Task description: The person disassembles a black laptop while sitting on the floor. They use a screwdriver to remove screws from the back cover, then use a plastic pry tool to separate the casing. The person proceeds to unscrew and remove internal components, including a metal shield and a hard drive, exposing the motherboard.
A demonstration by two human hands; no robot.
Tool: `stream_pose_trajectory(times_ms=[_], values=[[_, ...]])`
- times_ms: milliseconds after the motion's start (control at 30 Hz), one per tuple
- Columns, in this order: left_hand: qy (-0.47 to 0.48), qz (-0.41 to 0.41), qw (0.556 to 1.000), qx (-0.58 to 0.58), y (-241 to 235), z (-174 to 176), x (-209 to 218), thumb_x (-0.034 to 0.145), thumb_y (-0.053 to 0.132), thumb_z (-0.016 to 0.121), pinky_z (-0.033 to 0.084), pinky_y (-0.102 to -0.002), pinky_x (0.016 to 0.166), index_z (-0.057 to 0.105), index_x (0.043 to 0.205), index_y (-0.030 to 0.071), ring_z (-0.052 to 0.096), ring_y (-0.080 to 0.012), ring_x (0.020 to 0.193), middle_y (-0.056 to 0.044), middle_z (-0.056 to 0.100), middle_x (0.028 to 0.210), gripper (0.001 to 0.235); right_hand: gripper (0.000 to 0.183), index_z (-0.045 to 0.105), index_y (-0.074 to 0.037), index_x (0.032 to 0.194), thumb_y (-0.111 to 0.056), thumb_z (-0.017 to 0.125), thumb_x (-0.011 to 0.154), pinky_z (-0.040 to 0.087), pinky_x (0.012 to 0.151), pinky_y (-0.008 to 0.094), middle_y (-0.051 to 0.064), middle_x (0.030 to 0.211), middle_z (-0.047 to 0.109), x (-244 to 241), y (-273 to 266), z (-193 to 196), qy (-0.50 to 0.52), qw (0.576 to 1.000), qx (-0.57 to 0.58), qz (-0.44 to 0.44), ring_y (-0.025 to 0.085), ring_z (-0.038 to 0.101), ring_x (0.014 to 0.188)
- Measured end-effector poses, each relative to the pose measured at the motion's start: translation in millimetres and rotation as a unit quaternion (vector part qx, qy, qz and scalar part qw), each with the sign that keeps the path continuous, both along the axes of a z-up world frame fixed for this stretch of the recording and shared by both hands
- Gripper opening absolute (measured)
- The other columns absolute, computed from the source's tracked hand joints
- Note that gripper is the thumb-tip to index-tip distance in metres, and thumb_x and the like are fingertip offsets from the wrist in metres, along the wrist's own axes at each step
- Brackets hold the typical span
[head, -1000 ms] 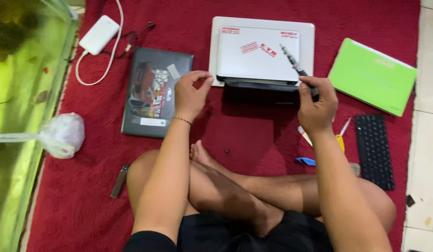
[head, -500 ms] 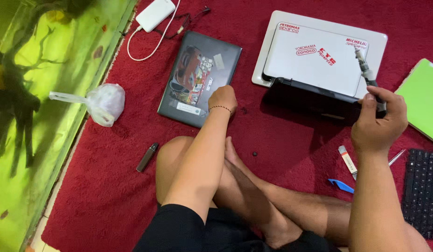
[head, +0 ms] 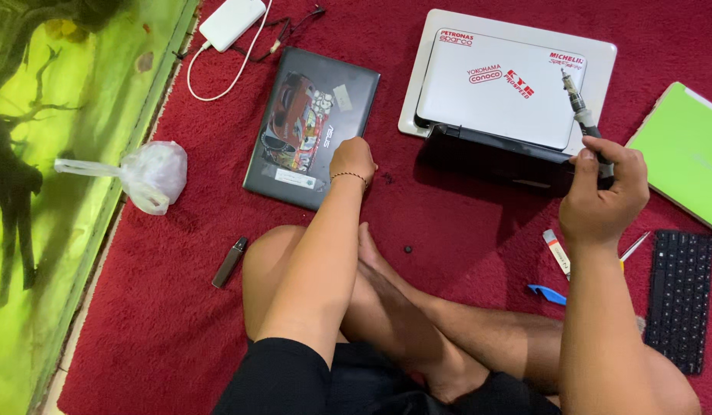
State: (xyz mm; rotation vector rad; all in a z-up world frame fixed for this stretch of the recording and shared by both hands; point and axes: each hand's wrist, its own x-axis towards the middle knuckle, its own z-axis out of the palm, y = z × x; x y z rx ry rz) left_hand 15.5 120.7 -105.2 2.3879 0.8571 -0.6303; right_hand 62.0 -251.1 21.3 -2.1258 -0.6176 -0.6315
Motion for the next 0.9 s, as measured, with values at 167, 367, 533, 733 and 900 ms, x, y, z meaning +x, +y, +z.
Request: stream_pose_trajectory(times_ms=[167, 367, 533, 733, 900], values=[[0.025, -0.003, 0.999, -0.023, 1.0, 7.4, 2.3, 0.095, -0.004, 0.061, 0.061, -0.045, 0.075, 0.077, 0.092, 0.005, 0.076, -0.0373, 0.09, -0.016, 0.077, 0.099, 0.019, 0.013, 0.076, 0.007, 0.128, 0.012, 0.067, 0.119, 0.05, 0.099, 0.05, 0.019, 0.107, 0.075, -1.7, 1.7, 1.7, -0.005, 1.0, 0.002, 0.001, 0.036, 0.066, 0.105], [0.02, -0.005, 0.999, -0.024, 8.0, 2.5, 2.5, 0.098, -0.002, 0.059, 0.062, -0.046, 0.079, 0.078, 0.099, 0.003, 0.076, -0.0386, 0.093, -0.018, 0.077, 0.105, 0.02, 0.013, 0.075, 0.006, 0.128, 0.011, 0.067, 0.119, 0.051, 0.097, 0.048, 0.021, 0.107, 0.073, -7.0, 1.2, 2.3, 0.006, 1.0, 0.012, -0.004, 0.035, 0.068, 0.102], [-0.015, 0.036, 0.999, -0.027, 11.2, 19.4, -2.5, 0.093, 0.002, 0.07, 0.063, -0.045, 0.076, 0.08, 0.087, 0.009, 0.077, -0.037, 0.088, -0.015, 0.079, 0.094, 0.014, 0.014, 0.076, 0.005, 0.126, 0.01, 0.067, 0.117, 0.052, 0.095, 0.048, 0.019, 0.104, 0.074, -9.0, 1.0, 1.7, 0.002, 1.0, 0.011, -0.011, 0.034, 0.068, 0.1], [-0.241, -0.048, 0.961, -0.126, -9.1, 63.8, -5.6, 0.099, 0.034, 0.063, 0.052, -0.04, 0.109, 0.082, 0.123, 0.015, 0.073, -0.0256, 0.121, -0.004, 0.081, 0.128, 0.036, 0.016, 0.076, 0.003, 0.126, 0.004, 0.075, 0.11, 0.05, 0.093, 0.049, 0.02, 0.112, 0.073, -11.8, 1.5, 5.8, -0.011, 1.0, -0.009, -0.016, 0.037, 0.066, 0.1], [-0.419, -0.145, 0.861, -0.25, -62.5, 90.1, -23.5, 0.082, 0.01, 0.085, 0.047, -0.063, 0.12, 0.06, 0.153, 0.006, 0.06, -0.0505, 0.136, -0.03, 0.068, 0.139, 0.075, 0.019, 0.08, -0.002, 0.123, 0.004, 0.074, 0.107, 0.051, 0.089, 0.05, 0.02, 0.097, 0.07, -12.5, -4.8, -1.4, 0.008, 0.998, 0.063, 0.008, 0.044, 0.068, 0.093]])
